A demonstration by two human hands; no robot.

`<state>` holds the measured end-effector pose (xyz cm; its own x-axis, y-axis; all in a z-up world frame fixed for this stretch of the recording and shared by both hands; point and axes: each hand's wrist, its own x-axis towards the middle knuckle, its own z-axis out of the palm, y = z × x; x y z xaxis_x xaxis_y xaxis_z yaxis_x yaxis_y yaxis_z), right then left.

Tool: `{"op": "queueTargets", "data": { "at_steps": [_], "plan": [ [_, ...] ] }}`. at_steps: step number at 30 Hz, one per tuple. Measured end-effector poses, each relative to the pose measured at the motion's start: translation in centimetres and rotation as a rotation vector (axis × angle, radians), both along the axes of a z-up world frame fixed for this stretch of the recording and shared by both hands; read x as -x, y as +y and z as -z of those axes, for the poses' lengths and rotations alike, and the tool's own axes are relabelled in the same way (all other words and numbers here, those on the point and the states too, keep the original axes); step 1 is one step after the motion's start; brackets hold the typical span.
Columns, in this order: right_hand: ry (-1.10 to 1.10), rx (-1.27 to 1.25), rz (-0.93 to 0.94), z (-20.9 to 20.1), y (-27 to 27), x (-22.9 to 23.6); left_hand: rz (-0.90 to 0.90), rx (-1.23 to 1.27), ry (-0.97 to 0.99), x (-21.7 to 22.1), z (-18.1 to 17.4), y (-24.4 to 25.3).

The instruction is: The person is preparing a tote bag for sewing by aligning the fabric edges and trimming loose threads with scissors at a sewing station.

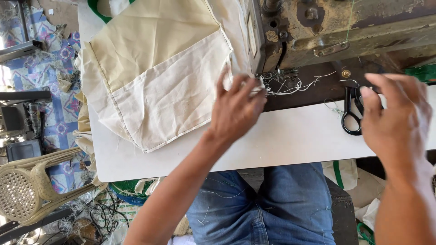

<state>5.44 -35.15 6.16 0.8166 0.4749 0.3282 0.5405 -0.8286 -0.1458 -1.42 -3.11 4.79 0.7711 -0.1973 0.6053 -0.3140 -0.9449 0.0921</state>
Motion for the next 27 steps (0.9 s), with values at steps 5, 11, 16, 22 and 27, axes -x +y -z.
{"op": "queueTargets", "data": {
  "at_steps": [5,11,16,22,27],
  "plan": [
    [0.539,0.254,0.26,-3.0,1.2,1.5,0.048,0.018,0.187,-0.9,1.2,-3.5],
    [0.473,0.447,0.122,-3.7,2.0,0.8,-0.056,-0.037,0.374,-2.5,3.3,-3.6],
    [0.875,0.146,0.303,-7.9,2.8,-0.2,-0.074,0.413,0.392,-1.4,2.2,-2.8],
    [1.318,-0.929,0.507,-3.7,-2.1,3.9,-0.081,0.403,0.486,-1.2,2.4,-2.7],
    [1.392,-1.416,-0.118,-0.5,-4.7,12.1,-0.113,0.344,0.508,-1.7,2.8,-2.9]
  ]
}}
